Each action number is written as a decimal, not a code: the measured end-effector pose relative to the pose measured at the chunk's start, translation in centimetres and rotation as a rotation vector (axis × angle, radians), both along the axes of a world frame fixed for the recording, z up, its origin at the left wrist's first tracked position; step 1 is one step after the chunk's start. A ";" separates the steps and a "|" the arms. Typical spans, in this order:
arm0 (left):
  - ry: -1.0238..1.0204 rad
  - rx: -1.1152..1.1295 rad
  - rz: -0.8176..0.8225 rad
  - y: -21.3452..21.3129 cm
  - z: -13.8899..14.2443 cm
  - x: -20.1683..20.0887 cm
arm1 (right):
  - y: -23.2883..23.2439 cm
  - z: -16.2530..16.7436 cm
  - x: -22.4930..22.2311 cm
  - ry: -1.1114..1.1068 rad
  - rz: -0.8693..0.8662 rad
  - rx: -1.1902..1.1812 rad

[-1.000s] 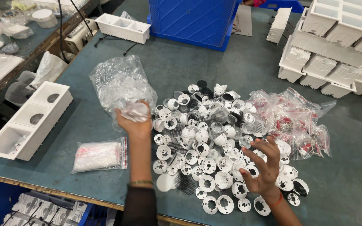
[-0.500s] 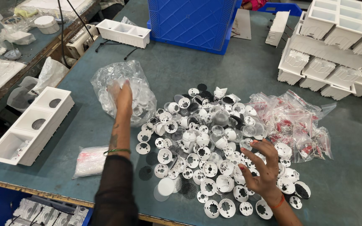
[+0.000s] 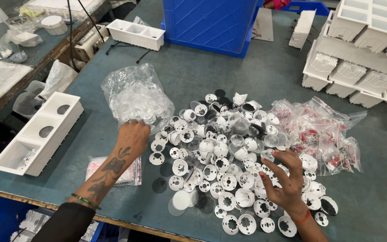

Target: The person sorts through a large pile of small white plastic fixture parts, black mesh discs, and clear plastic covers spread on a workbench. They pick out the clear plastic pieces one at a time and place them into a separate pile and a plastic bag on the table.

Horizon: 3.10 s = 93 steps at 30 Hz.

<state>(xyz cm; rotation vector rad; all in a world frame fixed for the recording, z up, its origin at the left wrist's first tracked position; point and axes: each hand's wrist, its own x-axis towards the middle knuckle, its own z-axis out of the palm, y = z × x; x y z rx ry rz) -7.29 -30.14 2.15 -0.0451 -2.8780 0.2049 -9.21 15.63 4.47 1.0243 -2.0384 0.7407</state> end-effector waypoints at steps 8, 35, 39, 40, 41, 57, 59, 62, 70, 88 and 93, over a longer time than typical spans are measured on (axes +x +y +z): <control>0.206 0.139 -0.060 -2.9 1.3 -4.0 | -0.3 0.0 -0.3 0.004 -0.007 0.020; -0.090 -0.331 -0.191 -0.7 11.5 -0.2 | -0.2 -0.2 -1.4 -0.076 -0.066 0.055; -0.290 -0.185 -0.201 3.5 5.1 3.5 | -0.2 -0.2 -1.5 -0.071 -0.063 0.052; -0.284 -0.100 -0.155 3.5 4.5 3.8 | -0.3 -0.1 -1.6 -0.064 -0.067 0.056; -0.279 -0.014 -0.110 3.4 4.1 3.9 | -0.3 -0.1 -1.6 -0.057 -0.072 0.060; 0.485 0.608 -0.045 12.5 3.5 9.2 | 6.1 0.4 -4.9 -0.508 -0.249 0.139; 0.557 0.671 0.040 13.2 1.0 9.8 | 5.3 0.4 -4.5 -0.586 -0.255 0.131; 0.639 0.727 0.114 13.2 -2.7 11.0 | 4.0 0.8 -4.7 -0.473 -0.191 0.206; 0.633 0.830 0.207 11.3 -5.7 12.9 | 1.2 1.4 -6.5 -0.549 -0.231 0.394; 0.417 0.973 -0.212 22.6 0.3 10.4 | 11.3 -2.6 -7.4 -0.924 -0.094 -0.239; 0.151 0.911 -0.438 25.7 2.2 8.2 | 9.1 3.1 -4.3 -0.799 -0.220 0.411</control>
